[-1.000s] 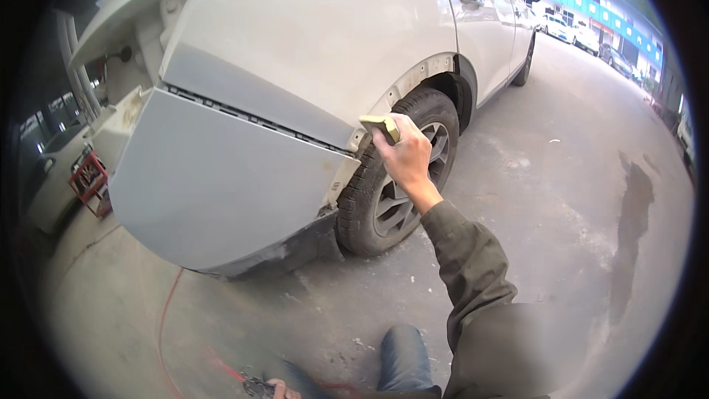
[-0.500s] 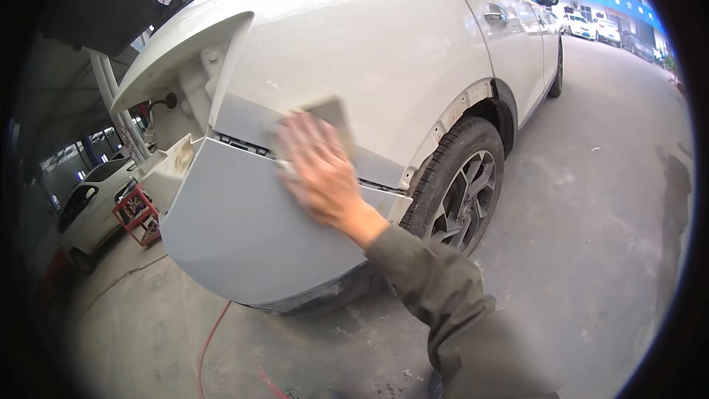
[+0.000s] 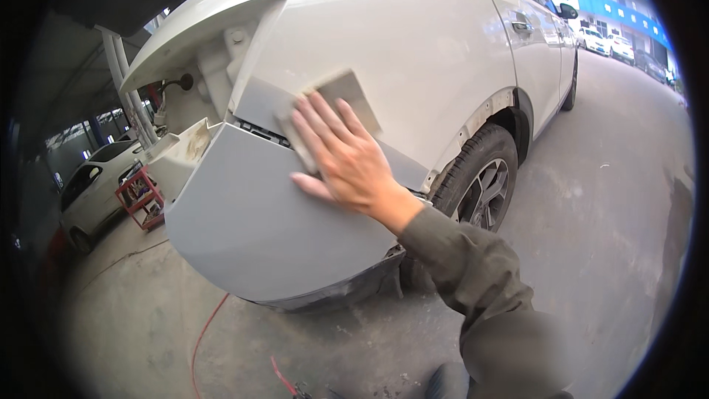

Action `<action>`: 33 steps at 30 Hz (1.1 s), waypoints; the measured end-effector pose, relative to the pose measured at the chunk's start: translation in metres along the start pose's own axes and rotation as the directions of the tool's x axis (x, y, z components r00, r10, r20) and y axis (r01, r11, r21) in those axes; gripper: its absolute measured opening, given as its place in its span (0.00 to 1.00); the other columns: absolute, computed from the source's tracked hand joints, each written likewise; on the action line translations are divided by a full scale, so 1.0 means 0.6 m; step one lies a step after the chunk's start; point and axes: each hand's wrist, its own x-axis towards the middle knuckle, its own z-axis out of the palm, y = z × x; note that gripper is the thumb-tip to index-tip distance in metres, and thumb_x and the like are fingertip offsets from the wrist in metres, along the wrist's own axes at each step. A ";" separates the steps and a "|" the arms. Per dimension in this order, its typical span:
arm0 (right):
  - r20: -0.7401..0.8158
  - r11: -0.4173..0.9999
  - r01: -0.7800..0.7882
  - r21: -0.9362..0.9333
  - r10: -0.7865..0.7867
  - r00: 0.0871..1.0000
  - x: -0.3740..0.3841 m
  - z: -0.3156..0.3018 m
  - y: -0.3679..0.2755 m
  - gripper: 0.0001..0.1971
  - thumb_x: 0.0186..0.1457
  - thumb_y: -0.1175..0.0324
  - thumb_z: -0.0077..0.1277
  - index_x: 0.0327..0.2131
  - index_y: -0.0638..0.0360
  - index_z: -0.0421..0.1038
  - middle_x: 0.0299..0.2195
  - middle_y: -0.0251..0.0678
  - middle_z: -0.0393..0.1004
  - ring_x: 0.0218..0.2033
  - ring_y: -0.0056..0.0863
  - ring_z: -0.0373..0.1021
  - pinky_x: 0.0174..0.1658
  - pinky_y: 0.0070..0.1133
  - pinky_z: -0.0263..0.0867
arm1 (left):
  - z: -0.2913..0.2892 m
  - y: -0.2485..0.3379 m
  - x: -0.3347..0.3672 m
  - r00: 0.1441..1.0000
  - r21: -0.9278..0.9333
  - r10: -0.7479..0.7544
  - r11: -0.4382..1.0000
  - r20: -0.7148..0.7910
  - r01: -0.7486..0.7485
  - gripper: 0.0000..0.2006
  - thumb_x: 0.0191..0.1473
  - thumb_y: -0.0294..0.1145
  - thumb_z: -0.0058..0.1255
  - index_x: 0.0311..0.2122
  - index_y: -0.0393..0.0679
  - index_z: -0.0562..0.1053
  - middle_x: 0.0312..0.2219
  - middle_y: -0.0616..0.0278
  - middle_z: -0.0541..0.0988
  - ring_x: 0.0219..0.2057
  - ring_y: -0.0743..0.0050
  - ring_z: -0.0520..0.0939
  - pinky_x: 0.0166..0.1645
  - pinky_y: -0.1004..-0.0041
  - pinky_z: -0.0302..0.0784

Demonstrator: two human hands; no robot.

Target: The person sands the front bumper of a white car using a sanding block. They work on the lower edge and side of the bumper, moving the block back and forth to smooth the surface.

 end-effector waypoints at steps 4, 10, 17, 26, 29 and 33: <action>-0.017 0.997 0.081 -0.003 -0.081 0.997 0.066 0.008 0.004 0.41 0.64 0.39 0.41 0.68 0.63 0.56 0.70 0.43 0.56 0.73 0.36 0.48 0.75 0.37 0.39 | 0.043 0.023 0.006 0.998 0.086 -0.048 0.995 0.044 0.044 0.12 0.63 0.39 0.56 0.26 0.56 0.70 0.15 0.75 0.64 0.15 0.82 0.66 0.20 0.76 0.58; 0.127 0.988 0.136 -0.069 -0.126 0.984 -0.031 -0.015 0.041 0.41 0.66 0.39 0.36 0.67 0.67 0.57 0.70 0.48 0.56 0.73 0.41 0.48 0.74 0.39 0.38 | 0.073 0.027 -0.010 0.995 0.109 0.016 0.994 0.102 -0.027 0.11 0.63 0.41 0.56 0.28 0.57 0.71 0.15 0.76 0.64 0.15 0.82 0.65 0.20 0.76 0.57; 0.020 0.980 0.192 -0.045 -0.191 0.981 0.109 -0.006 0.003 0.40 0.66 0.40 0.40 0.67 0.67 0.57 0.69 0.47 0.57 0.73 0.41 0.49 0.74 0.40 0.41 | 0.060 0.021 0.009 0.945 0.207 -0.278 0.948 0.172 0.242 0.10 0.64 0.42 0.56 0.30 0.57 0.72 0.15 0.76 0.65 0.15 0.82 0.64 0.20 0.76 0.57; 0.068 0.992 0.111 -0.063 -0.107 0.992 0.023 -0.018 0.005 0.39 0.65 0.43 0.43 0.67 0.68 0.57 0.69 0.48 0.57 0.72 0.43 0.50 0.73 0.40 0.42 | 0.002 -0.010 0.025 0.970 0.108 -0.208 0.975 0.126 0.195 0.08 0.64 0.43 0.55 0.33 0.57 0.73 0.16 0.76 0.64 0.16 0.83 0.65 0.21 0.75 0.57; -0.004 0.990 0.134 -0.046 -0.134 0.991 0.107 -0.004 -0.015 0.39 0.65 0.44 0.43 0.67 0.69 0.56 0.69 0.49 0.56 0.72 0.45 0.50 0.73 0.41 0.43 | 0.013 -0.007 0.023 0.963 0.104 -0.167 0.984 0.213 0.148 0.06 0.63 0.42 0.56 0.34 0.57 0.74 0.16 0.75 0.64 0.16 0.83 0.65 0.21 0.76 0.58; 0.047 0.987 0.136 -0.080 -0.132 0.990 0.061 -0.006 -0.003 0.40 0.65 0.41 0.41 0.67 0.67 0.57 0.69 0.46 0.58 0.72 0.39 0.50 0.74 0.39 0.41 | 0.042 0.029 0.007 0.959 0.103 -0.203 0.977 0.197 0.185 0.05 0.64 0.41 0.56 0.37 0.57 0.74 0.15 0.74 0.64 0.16 0.81 0.65 0.21 0.75 0.59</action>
